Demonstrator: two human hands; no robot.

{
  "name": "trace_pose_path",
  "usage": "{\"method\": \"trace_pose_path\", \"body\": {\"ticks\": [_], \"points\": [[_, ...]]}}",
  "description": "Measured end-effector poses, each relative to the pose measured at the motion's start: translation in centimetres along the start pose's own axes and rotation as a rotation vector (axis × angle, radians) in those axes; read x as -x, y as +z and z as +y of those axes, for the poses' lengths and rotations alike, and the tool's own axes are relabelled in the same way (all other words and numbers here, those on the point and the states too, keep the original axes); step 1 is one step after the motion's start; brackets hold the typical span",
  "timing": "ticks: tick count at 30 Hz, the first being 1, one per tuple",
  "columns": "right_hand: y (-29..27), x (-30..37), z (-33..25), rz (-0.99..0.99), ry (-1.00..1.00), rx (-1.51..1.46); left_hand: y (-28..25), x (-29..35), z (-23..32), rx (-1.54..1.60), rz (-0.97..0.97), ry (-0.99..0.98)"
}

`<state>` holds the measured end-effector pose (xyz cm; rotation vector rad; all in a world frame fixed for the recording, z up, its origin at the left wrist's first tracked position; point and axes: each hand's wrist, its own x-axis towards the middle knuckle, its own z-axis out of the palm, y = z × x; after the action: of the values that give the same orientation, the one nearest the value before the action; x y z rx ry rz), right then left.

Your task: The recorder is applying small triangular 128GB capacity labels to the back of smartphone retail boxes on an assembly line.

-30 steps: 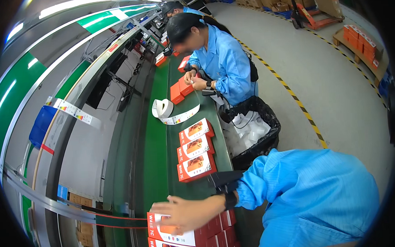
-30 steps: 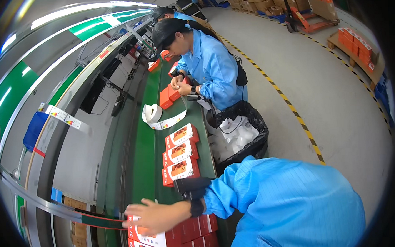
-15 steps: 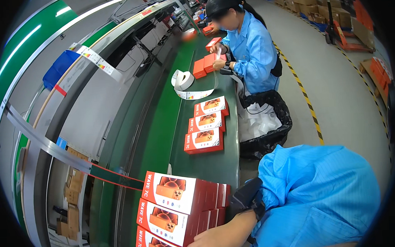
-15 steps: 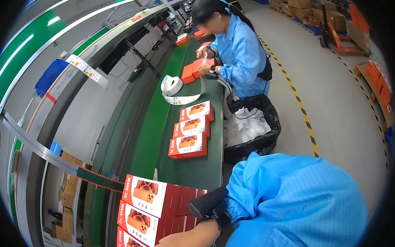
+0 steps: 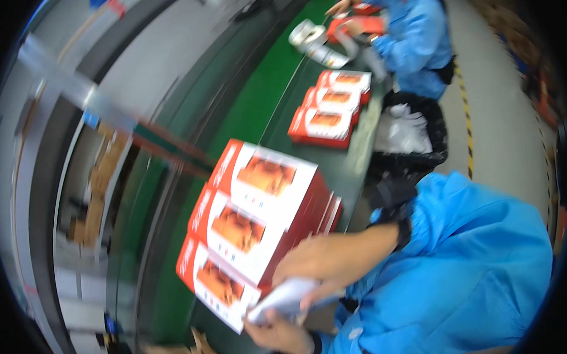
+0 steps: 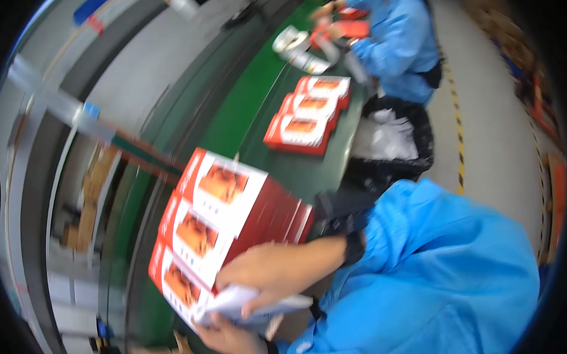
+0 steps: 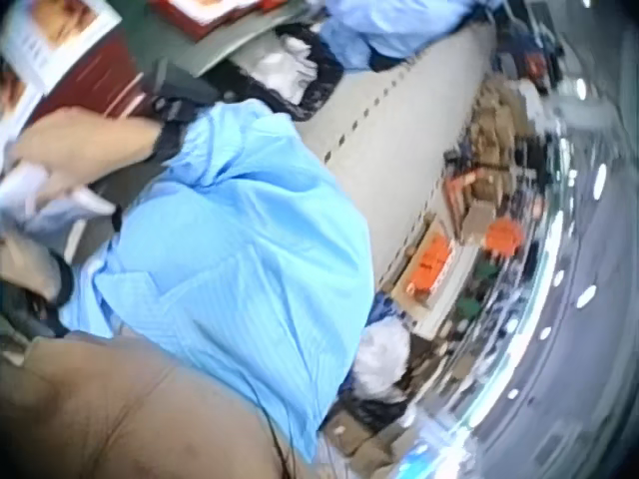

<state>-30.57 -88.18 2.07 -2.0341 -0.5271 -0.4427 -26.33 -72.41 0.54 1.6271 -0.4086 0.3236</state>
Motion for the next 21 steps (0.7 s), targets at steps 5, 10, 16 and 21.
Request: {"method": "trace_pose_path", "body": {"ticks": [5,10,16,21], "points": [[-0.9,-1.1,-0.2,-0.046,0.132,-0.14,0.1,-0.4,0.1,0.155,-0.071,-0.087],[-0.7,-1.5,0.1,-0.081,0.124,-0.123,-0.2,-0.8,0.6,0.205,-0.192,-0.015],[0.5,-2.1,0.6,0.105,-0.135,0.111,-1.4,-0.7,0.1,0.134,-0.205,-0.131],[0.0,-1.8,0.0,-0.127,-0.056,0.196,-2.5,-0.6,-0.4,0.024,-0.263,-0.047]]}}
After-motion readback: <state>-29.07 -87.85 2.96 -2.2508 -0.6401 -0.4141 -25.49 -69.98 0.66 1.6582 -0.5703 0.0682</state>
